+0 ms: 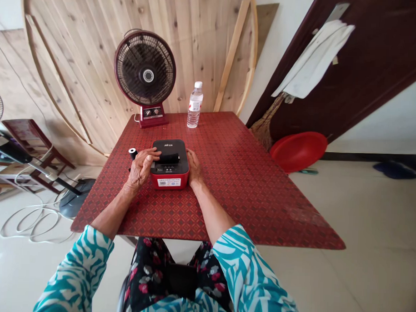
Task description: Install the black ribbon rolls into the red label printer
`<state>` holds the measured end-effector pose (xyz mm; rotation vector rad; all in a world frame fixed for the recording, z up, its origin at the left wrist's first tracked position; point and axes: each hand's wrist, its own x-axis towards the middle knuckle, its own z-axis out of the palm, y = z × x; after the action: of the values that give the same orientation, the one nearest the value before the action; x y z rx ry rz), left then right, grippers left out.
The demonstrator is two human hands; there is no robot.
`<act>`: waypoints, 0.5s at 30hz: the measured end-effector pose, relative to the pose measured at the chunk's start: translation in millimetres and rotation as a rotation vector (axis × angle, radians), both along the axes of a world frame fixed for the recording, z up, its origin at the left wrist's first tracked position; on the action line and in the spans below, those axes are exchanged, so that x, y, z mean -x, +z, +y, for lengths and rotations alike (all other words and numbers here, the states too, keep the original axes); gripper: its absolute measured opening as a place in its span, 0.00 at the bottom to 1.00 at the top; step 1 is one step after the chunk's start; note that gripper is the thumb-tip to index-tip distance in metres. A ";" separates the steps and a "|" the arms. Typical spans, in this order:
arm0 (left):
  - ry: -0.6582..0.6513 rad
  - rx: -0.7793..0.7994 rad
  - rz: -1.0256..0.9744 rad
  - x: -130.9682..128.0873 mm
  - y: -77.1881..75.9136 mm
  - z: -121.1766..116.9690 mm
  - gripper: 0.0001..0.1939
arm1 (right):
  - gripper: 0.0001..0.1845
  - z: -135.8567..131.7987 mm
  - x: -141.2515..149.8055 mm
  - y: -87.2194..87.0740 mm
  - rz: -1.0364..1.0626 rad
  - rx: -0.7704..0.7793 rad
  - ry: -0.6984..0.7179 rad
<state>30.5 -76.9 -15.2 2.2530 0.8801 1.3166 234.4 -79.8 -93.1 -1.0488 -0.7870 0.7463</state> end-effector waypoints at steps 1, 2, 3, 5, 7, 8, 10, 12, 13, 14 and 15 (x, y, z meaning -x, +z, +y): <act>-0.005 -0.001 -0.002 0.6 -0.8 -0.1 0.34 | 0.21 0.7 -0.1 -0.3 -0.007 0.001 -0.006; -0.013 -0.007 -0.009 1.2 -1.7 -0.5 0.34 | 0.20 1.4 -0.3 -0.6 -0.009 0.000 -0.007; -0.024 -0.016 -0.020 1.8 -2.7 -0.9 0.33 | 0.20 2.3 -0.4 -1.1 -0.009 -0.003 -0.005; -0.057 -0.034 -0.031 3.4 -4.7 -1.8 0.30 | 0.20 4.0 -0.6 -2.1 -0.008 -0.011 0.004; -0.094 -0.032 -0.030 5.3 -6.1 -2.3 0.26 | 0.20 5.2 -0.8 -2.8 -0.015 -0.015 0.006; -0.107 -0.017 -0.034 6.3 -6.4 -2.3 0.24 | 0.21 5.4 -0.7 -2.8 -0.022 -0.014 0.003; -0.120 0.040 -0.069 8.0 -6.2 -2.4 0.22 | 0.21 5.2 -0.5 -2.0 -0.035 -0.007 -0.001; -0.119 0.119 -0.122 9.2 -5.4 -2.3 0.23 | 0.21 4.2 0.1 0.0 -0.041 0.002 0.006; -0.120 0.155 -0.143 9.4 -5.1 -2.2 0.23 | 0.21 3.6 0.6 1.3 -0.042 0.006 0.011; -0.122 0.185 -0.161 9.3 -4.9 -2.1 0.23 | 0.21 3.0 1.1 2.7 -0.039 0.008 0.014; -0.124 0.209 -0.179 9.0 -4.7 -1.9 0.23 | 0.21 2.3 1.6 4.4 -0.036 0.010 0.016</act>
<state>21.6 -78.8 -20.0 1.9638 0.7634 1.2831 232.8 -77.5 -88.7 -1.0683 -0.8245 0.7468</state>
